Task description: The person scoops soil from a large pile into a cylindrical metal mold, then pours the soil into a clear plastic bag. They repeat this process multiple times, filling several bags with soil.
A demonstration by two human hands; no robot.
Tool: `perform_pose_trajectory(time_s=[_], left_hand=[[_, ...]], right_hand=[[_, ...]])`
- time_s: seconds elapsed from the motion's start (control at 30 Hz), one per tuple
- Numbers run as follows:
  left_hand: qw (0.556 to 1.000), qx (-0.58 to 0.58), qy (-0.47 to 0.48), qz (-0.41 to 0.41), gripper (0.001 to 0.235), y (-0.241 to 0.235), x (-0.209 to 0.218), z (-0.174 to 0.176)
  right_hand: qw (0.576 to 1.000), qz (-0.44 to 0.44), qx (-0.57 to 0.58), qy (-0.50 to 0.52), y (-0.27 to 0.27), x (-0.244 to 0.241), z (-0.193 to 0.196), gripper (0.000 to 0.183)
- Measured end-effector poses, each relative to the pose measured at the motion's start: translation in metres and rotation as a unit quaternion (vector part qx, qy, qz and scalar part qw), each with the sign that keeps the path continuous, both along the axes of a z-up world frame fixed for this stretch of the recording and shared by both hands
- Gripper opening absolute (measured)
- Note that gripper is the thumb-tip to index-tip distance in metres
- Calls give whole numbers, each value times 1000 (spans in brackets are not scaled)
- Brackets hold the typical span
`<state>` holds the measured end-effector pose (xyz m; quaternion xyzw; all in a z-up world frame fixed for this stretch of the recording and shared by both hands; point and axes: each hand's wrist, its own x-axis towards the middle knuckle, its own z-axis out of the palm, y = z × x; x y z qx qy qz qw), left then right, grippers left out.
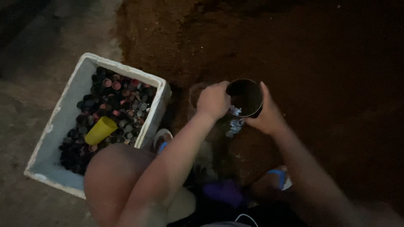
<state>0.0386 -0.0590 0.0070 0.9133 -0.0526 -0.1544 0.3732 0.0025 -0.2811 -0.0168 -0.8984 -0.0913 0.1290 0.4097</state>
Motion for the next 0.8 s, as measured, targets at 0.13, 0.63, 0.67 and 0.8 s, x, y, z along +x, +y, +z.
perform_pose_trajectory(time_s=[0.13, 0.63, 0.67, 0.8], left_hand=[[998, 39, 46, -22, 29, -27, -12, -36], [991, 44, -30, 126, 30, 29, -28, 50], [981, 42, 32, 187, 44, 44, -24, 47], [967, 52, 182, 171, 59, 81, -18, -12]], right_hand=[[999, -40, 9, 2, 2, -24, -38, 114], [976, -69, -34, 206, -64, -33, -127, 79], [973, -94, -9, 209, -63, -33, -126, 74], [971, -186, -3, 149, -51, -36, -100, 40]])
